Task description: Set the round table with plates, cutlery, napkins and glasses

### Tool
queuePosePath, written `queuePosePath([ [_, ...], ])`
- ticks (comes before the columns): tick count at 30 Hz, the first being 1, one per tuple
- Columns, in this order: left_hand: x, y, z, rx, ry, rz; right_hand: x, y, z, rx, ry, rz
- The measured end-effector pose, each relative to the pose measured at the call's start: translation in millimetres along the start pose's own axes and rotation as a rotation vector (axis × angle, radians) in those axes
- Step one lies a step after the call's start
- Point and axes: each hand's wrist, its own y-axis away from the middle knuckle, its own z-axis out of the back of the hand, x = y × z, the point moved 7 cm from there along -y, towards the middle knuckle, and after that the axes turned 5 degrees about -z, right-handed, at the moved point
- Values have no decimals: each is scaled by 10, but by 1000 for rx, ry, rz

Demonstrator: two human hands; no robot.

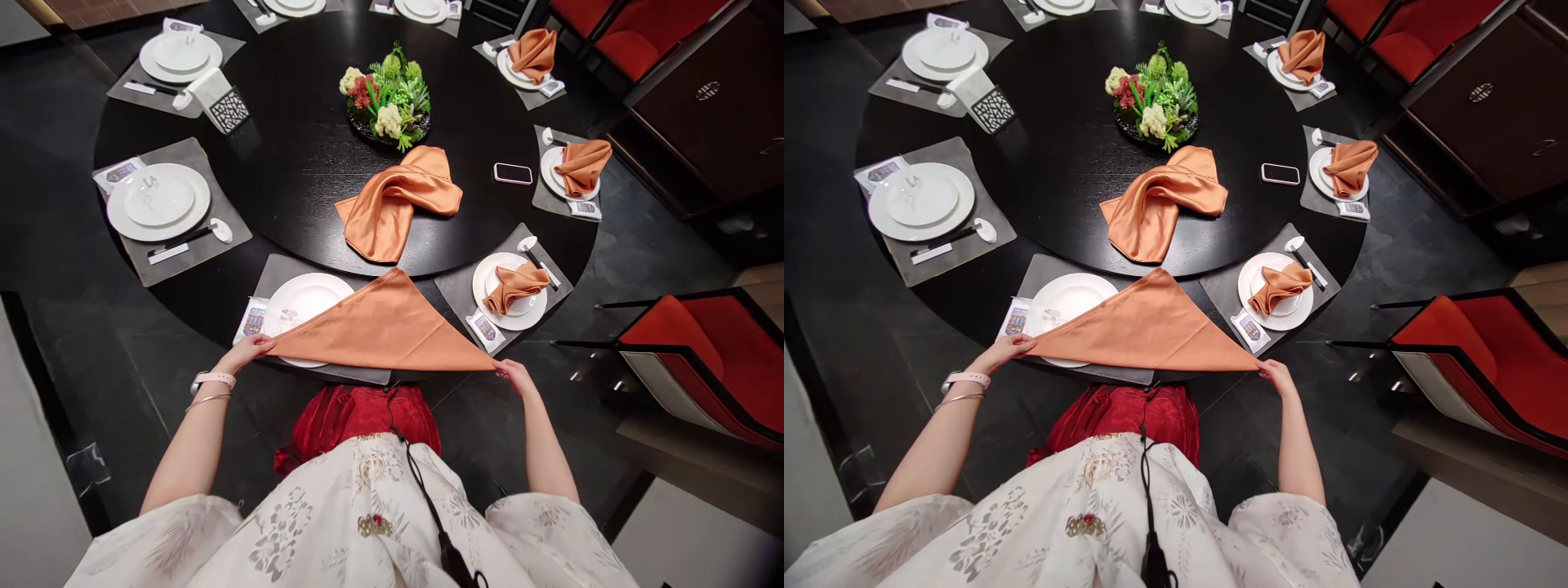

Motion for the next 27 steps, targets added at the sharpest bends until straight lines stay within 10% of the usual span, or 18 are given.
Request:
queuePosePath([
  [5, 78, 115, -127, 35, -5, 7, 615, -47, -411, -161, 233, 302],
  [8, 52, 131, -175, -2, -27, -31, 1556, -124, -1324, -177, 350, 659],
  [13, 19, 153, -133, -134, -143, -93, 2584, -453, -2609, -109, 468, 765],
  [27, 102, 303, -100, -179, -219, -136, 2707, -499, -2842, -22, 386, 662],
])
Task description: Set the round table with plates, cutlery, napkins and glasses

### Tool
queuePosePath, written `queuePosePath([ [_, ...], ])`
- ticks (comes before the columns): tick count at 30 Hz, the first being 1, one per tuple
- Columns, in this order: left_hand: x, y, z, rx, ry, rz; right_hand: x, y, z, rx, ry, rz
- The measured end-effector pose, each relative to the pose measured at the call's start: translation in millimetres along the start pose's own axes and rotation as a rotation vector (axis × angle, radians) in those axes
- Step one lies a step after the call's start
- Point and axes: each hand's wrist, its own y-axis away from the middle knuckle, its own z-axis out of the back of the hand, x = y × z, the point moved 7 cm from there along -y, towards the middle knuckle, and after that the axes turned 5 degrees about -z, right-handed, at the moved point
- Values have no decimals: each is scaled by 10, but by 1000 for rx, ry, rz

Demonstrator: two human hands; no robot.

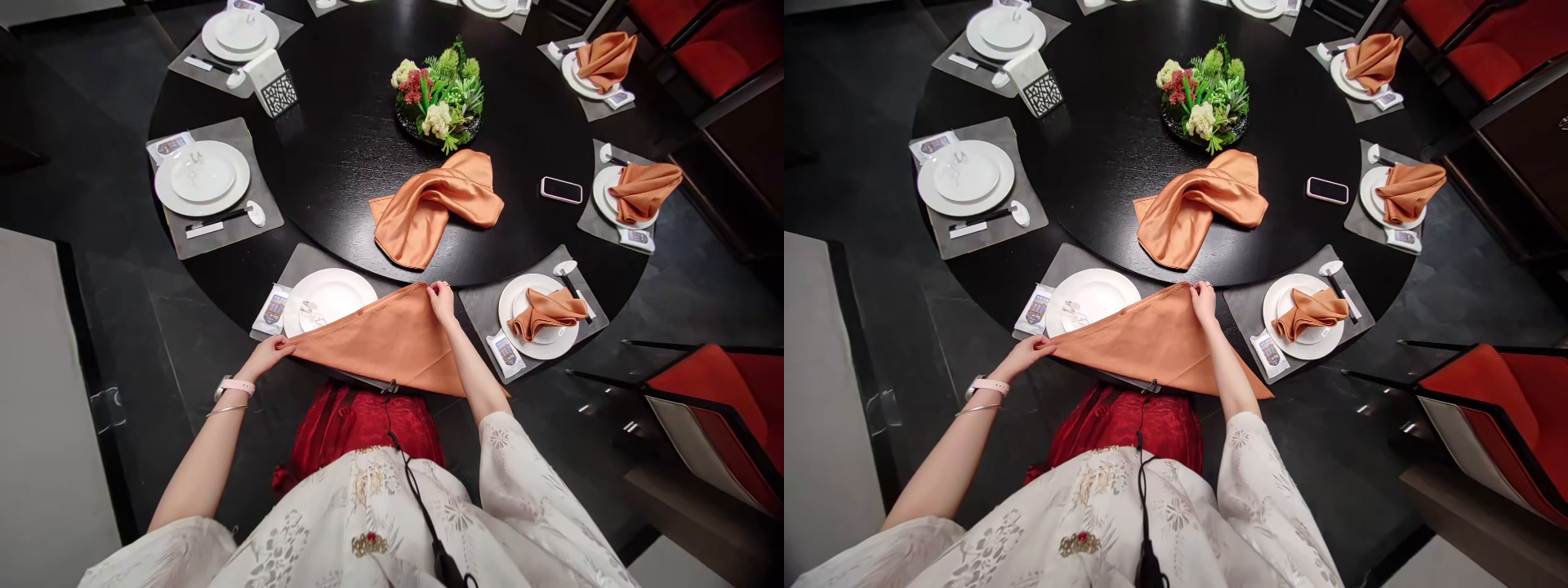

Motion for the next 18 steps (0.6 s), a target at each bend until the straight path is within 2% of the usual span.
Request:
queuePosePath([
  [2, 22, -3, 17, -43, 55, 8, -39, 118, 62, -20, -23, -40],
  [4, 53, -1, 31, -103, 138, 20, -206, 440, 261, -104, -54, -94],
  [6, 101, 11, 20, -145, 248, 53, -580, 991, 600, -305, -85, -251],
  [7, 127, 20, 4, -154, 303, 75, -849, 1358, 812, -478, -90, -394],
  [8, 150, 31, -15, -159, 351, 95, -1102, 1711, 958, -565, -85, -495],
  [9, 170, 42, -32, -162, 392, 113, -1344, 2021, 1053, -597, -92, -561],
  [10, 187, 52, -45, -166, 425, 129, -1593, 2283, 1103, -600, -139, -631],
  [11, 201, 61, -57, -168, 454, 144, -1838, 2474, 1083, -551, -268, -695],
  [13, 222, 71, -75, -164, 505, 175, -2221, 2662, 960, -422, -534, -796],
  [15, 224, 71, -89, -144, 543, 200, -2437, 2649, 844, -312, -713, -861],
  [18, 198, 62, -93, -103, 565, 218, -2560, 2497, 823, -228, -773, -896],
])
